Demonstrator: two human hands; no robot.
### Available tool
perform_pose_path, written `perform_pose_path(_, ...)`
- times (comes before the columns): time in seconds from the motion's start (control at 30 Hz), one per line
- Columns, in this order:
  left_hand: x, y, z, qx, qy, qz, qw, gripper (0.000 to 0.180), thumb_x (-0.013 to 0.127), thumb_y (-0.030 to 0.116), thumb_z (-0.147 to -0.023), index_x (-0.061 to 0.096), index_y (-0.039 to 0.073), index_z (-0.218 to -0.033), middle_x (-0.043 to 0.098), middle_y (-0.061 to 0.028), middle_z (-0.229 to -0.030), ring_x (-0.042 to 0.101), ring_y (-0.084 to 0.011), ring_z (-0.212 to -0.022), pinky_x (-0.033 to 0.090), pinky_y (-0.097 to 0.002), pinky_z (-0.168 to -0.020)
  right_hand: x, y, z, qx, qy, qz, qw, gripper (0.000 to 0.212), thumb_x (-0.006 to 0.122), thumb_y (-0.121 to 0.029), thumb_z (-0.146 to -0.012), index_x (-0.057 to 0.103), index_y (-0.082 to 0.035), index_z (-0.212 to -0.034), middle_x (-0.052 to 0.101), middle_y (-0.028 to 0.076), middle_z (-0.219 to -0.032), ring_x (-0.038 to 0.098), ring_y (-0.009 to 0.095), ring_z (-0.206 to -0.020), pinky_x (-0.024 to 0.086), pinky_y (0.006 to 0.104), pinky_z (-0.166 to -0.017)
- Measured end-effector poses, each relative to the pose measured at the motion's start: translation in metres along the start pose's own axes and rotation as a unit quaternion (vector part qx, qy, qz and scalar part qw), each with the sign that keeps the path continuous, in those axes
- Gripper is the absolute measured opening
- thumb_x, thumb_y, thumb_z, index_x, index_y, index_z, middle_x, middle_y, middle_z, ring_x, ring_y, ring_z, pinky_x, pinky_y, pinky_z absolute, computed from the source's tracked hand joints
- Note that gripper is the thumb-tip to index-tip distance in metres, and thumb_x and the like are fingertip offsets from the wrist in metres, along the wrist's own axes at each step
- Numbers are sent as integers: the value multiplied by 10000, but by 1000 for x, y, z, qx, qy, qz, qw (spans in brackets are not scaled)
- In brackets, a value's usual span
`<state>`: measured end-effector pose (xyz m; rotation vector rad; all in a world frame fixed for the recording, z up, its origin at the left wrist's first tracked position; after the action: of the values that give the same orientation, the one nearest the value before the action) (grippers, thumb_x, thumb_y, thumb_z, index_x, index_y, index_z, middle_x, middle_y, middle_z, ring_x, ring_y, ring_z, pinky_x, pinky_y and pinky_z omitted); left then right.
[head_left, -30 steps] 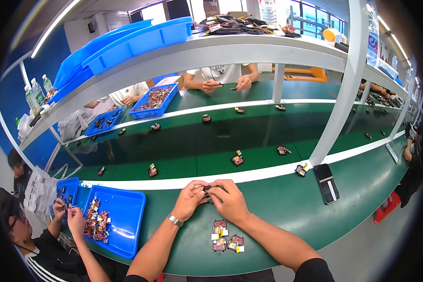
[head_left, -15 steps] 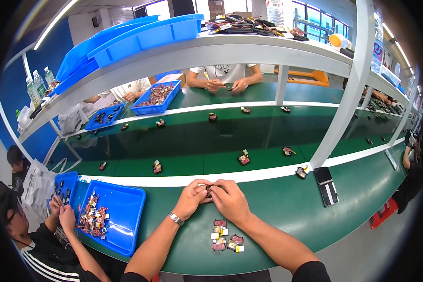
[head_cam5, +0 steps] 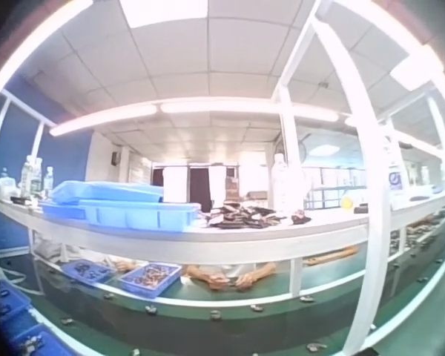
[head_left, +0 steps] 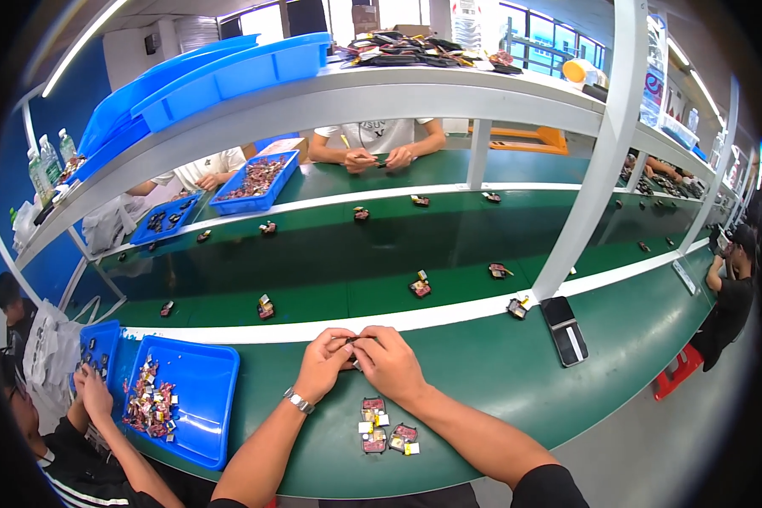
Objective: Assembling small plastic toy or electronic components on a factory assembly line.
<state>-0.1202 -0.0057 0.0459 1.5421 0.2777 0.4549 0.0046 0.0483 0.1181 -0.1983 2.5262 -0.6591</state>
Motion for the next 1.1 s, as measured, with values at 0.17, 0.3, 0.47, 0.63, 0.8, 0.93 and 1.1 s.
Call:
perform_pose_path(0.17, -2, -1, 1, 0, 15, -4, 1000, 152, 514, 68, -985, 550, 27, -1127, 668, -40, -1004, 620, -80, -879, 508, -216, -688, 2, 0, 1, 8, -2, -32, 999, 155, 711, -16, -769, 676, -31, -919, 632, 77, -972, 622, 257, -881, 534, 347, -736)
perform_pose_path(0.3, -2, -1, -1, 13, 20, -51, 998, 142, 515, 42, -978, 550, 1, -1109, 668, -63, -993, 622, -84, -861, 506, -216, -702, 2, 2, 2, 21, -7, -35, 999, 156, 705, -11, -773, 675, -28, -925, 631, 77, -975, 620, 260, -888, 532, 352, -741)
perform_pose_path(0.47, -1, 0, -2, 54, 23, -21, 998, 147, 523, -16, -957, 542, -28, -1102, 670, -113, -1013, 643, -135, -933, 518, -255, -824, 8, 24, 6, 155, -16, -144, 977, 158, 676, -25, -818, 658, -13, -974, 619, 91, -948, 634, 231, -767, 538, 322, -693)
perform_pose_path(0.63, -5, -3, -2, 86, 26, -60, 994, 168, 524, -9, -959, 535, -24, -1126, 672, -119, -1034, 640, -135, -943, 516, -256, -812, 18, 34, 9, 176, -26, -186, 966, 167, 674, -28, -830, 671, -13, -996, 633, 102, -922, 652, 194, -718, 545, 289, -664)
perform_pose_path(0.8, -3, -1, -3, 72, 31, -39, 996, 287, 511, 23, -966, 473, 1, -1250, 632, -159, -1193, 634, -175, -1030, 533, -283, -813, 21, 55, 0, 214, -45, -213, 952, 130, 671, -21, -824, 672, 8, -951, 650, 105, -892, 659, 155, -711, 545, 274, -661)
perform_pose_path(0.93, -12, 4, -2, 80, 65, -5, 995, 297, 476, 49, -975, 452, 13, -1269, 540, -182, -1315, 617, -271, -1101, 570, -378, -860, 28, 129, -31, 307, 11, -162, 938, 123, 703, -75, -799, 685, 9, -886, 700, 112, -801, 682, 178, -725, 536, 298, -670)
perform_pose_path(1.1, -6, 1, -4, 75, 30, -42, 996, 286, 480, 37, -964, 460, 5, -1247, 555, -187, -1290, 616, -265, -1103, 567, -371, -861, 31, 175, -47, 318, 13, -39, 947, 189, 754, -135, -772, 698, 0, -891, 690, 110, -817, 667, 218, -749, 525, 329, -721)
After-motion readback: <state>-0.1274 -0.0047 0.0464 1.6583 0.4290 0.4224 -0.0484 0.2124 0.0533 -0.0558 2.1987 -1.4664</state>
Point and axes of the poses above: each hand's wrist, its own z-axis away from the middle knuckle, its own x-axis out of the palm, y = z × x, the point moved 9 cm from there along -z, towards the middle knuckle
